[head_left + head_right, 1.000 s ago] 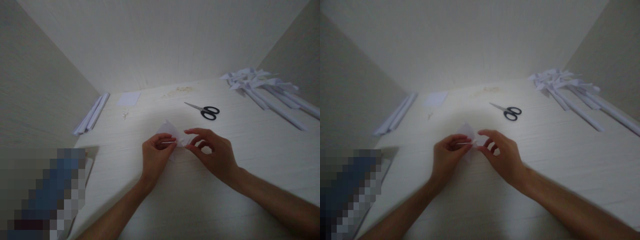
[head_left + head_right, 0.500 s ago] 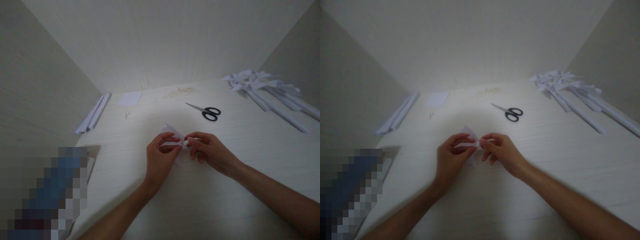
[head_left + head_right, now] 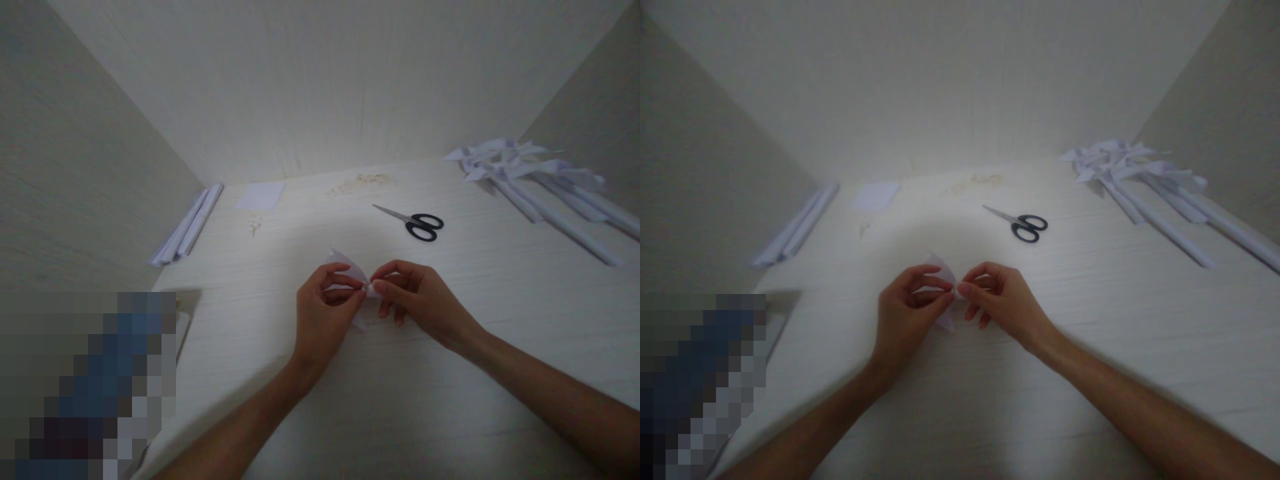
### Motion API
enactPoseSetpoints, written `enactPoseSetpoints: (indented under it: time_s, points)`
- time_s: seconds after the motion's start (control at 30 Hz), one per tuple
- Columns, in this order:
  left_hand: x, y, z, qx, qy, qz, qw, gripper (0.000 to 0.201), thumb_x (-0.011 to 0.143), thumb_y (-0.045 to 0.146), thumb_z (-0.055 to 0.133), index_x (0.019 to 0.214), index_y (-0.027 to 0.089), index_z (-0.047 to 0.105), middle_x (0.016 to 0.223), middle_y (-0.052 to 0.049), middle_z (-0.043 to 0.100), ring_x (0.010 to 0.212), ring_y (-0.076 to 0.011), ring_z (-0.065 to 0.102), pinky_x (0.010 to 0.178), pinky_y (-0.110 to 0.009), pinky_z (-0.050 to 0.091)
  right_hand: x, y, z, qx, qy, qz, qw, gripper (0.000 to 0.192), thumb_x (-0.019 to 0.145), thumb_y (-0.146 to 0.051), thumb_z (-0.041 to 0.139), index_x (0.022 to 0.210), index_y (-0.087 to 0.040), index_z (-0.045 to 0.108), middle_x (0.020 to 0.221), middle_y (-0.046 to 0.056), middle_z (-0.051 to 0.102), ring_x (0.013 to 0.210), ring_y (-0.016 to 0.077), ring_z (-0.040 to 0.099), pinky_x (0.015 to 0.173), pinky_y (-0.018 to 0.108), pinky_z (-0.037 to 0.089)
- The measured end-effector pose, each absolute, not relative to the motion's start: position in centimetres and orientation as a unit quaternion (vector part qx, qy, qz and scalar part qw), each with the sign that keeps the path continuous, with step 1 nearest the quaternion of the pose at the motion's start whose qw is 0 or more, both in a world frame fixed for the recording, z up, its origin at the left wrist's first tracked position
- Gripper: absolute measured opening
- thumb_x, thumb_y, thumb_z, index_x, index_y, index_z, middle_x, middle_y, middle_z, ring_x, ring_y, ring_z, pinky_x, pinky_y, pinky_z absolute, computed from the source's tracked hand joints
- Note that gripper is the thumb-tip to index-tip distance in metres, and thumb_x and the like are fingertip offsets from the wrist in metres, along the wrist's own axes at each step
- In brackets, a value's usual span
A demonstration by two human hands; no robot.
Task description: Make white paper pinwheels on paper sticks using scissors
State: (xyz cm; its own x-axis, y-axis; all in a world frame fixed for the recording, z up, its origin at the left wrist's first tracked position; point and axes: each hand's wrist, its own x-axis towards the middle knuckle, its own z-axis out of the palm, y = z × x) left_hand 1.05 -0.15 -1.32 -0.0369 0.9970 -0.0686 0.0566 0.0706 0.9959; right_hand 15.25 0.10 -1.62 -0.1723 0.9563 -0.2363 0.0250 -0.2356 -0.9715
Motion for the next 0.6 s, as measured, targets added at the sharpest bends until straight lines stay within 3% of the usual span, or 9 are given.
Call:
enactPoseSetpoints:
  time_s: [0.13, 0.23, 0.43, 0.6]
  points:
    - [1.0, -0.1, -1.3, 0.490, 0.545, 0.476, 0.486, 0.030, 0.059, 0.015, 0.067, 0.087, 0.016, 0.054, 0.071, 0.000, 0.064, 0.059, -0.0125, 0.065, 0.054, -0.017, 0.052, 15.3, -0.4, -1.8, -0.547, -0.588, 0.420, 0.423, 0.017, 0.066, -0.031, 0.065, 0.072, -0.017, 0.057, 0.064, 0.000, 0.058, 0.052, 0.0108, 0.054, 0.039, 0.019, 0.042]
    - [1.1, -0.2, -1.4, 0.496, 0.532, 0.478, 0.493, 0.029, 0.060, 0.015, 0.067, 0.086, 0.016, 0.054, 0.072, 0.001, 0.064, 0.059, -0.0119, 0.065, 0.053, -0.016, 0.051, 15.2, -0.6, -1.9, -0.531, -0.646, 0.349, 0.423, 0.011, 0.070, -0.027, 0.062, 0.073, -0.017, 0.059, 0.067, 0.002, 0.058, 0.058, 0.0119, 0.054, 0.045, 0.020, 0.043]
    - [1.1, -0.4, -1.5, 0.538, 0.494, 0.474, 0.492, 0.019, 0.069, 0.017, 0.060, 0.088, 0.016, 0.054, 0.078, -0.002, 0.067, 0.069, -0.0130, 0.065, 0.059, -0.020, 0.052, 15.6, 0.1, -2.3, -0.517, -0.608, 0.394, 0.455, 0.009, 0.072, -0.026, 0.059, 0.070, -0.017, 0.055, 0.064, -0.001, 0.052, 0.059, 0.0114, 0.050, 0.050, 0.022, 0.041]
    - [-1.9, 0.6, 0.0, 0.731, 0.432, 0.402, 0.343, 0.017, 0.072, 0.010, 0.051, 0.084, 0.017, 0.062, 0.085, -0.004, 0.067, 0.077, -0.0135, 0.062, 0.065, -0.023, 0.051, 16.5, 1.0, -2.8, -0.510, -0.537, 0.489, 0.461, 0.014, 0.070, -0.029, 0.060, 0.071, -0.016, 0.054, 0.060, -0.003, 0.049, 0.052, 0.0080, 0.044, 0.046, 0.021, 0.033]
